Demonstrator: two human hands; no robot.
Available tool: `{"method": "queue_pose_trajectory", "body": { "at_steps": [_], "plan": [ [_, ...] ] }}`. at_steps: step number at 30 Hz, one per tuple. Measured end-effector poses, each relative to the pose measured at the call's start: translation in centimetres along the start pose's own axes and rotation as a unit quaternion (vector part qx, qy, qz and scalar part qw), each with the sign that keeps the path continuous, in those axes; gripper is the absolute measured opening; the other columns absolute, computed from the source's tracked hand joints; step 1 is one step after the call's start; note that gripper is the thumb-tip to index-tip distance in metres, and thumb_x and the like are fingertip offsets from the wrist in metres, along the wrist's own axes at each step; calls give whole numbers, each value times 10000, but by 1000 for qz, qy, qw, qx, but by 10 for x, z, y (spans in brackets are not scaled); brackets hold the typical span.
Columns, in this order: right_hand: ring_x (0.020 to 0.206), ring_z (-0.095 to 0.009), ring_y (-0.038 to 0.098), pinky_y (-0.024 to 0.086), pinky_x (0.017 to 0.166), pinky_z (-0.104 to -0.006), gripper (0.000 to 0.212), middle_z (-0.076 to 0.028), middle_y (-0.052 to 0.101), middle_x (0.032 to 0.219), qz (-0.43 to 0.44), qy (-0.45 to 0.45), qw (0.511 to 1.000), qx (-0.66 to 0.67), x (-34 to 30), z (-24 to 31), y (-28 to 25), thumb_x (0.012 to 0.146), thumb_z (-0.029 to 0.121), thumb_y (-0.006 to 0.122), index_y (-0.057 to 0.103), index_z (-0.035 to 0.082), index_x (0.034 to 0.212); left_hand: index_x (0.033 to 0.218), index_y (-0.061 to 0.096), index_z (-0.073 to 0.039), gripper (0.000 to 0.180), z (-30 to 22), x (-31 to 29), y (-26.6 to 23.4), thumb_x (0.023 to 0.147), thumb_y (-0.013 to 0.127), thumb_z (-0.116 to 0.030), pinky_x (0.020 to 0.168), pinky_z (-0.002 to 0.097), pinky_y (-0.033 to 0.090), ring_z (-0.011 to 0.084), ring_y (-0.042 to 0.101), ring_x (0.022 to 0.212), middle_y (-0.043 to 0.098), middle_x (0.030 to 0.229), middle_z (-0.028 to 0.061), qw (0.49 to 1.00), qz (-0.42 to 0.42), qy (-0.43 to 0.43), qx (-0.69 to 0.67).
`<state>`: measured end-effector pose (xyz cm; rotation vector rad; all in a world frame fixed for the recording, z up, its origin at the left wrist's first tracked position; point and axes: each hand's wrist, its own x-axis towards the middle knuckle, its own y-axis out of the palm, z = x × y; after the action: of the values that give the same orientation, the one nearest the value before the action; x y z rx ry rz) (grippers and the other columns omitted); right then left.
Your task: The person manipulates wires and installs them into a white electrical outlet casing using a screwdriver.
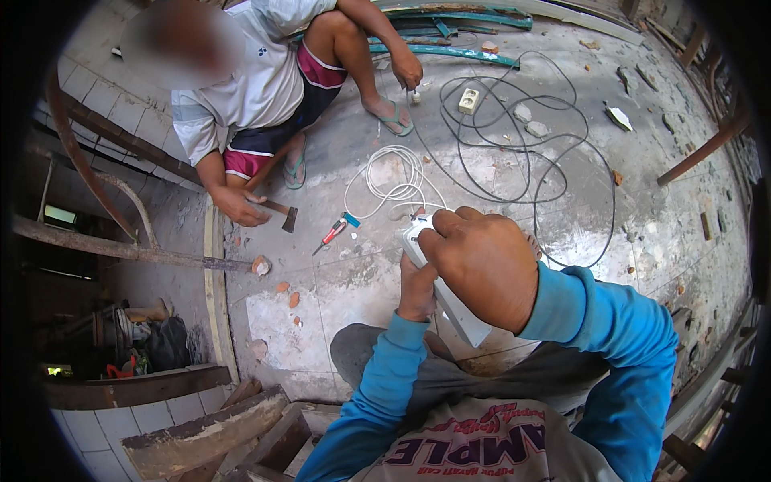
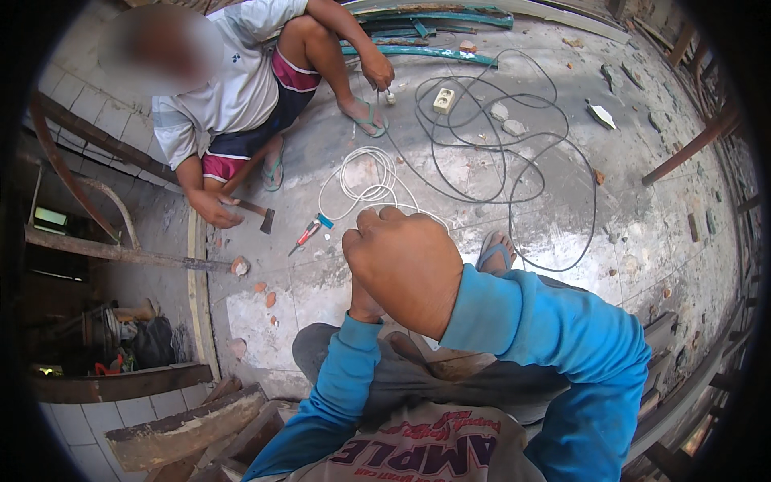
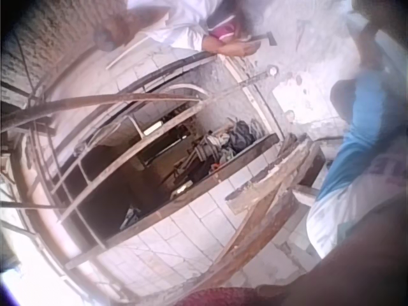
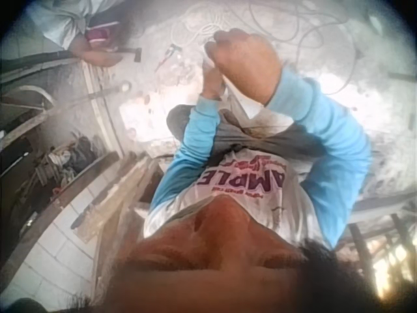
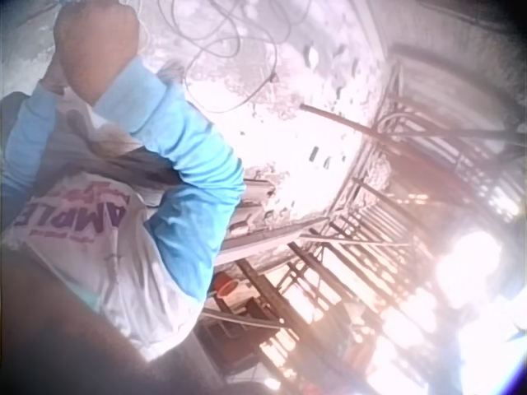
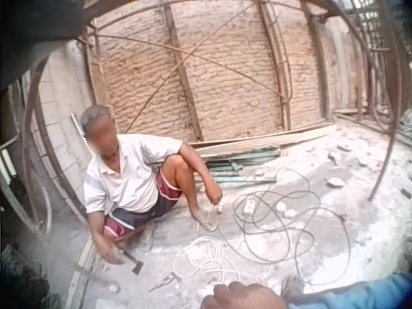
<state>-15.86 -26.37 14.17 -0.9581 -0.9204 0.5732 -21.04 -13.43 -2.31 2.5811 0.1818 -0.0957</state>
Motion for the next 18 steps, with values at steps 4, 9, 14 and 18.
{"method": "queue_pose_trajectory", "body": {
  "at_steps": [4,9,14,18],
  "plan": [
    [716,-293,674,557,597,-374,204,-123,636,772,24,46,999,-10,-3,-5,6,743,97,696,638,7,916,1553,190,-69,919,-6,1,4,774,675,-15,947,312,496,194,579,1143,533,1299,85,1000,9,3,-11],
    [807,-271,669,557,623,-356,222,-114,645,826,175,99,980,5,-1,-5,2,733,116,699,645,18,925,1547,203,-66,907,-6,3,-3,776,678,-24,963,326,489,203,577,1149,534,1297,88,997,-13,-14,-74],
    [703,-310,685,546,571,-394,201,-155,652,841,8,-35,999,-5,3,-8,1,791,104,688,628,11,958,1543,207,-68,900,-1,0,-2,773,670,-12,961,337,495,210,583,1133,537,1280,90,996,-27,-27,-76],
    [805,-288,667,546,644,-381,226,-124,650,864,91,97,991,-4,0,2,5,722,84,692,641,19,931,1543,200,-71,912,-9,2,-1,773,687,-27,966,339,494,217,579,1148,526,1301,96,993,-1,-27,-111]
  ]
}}
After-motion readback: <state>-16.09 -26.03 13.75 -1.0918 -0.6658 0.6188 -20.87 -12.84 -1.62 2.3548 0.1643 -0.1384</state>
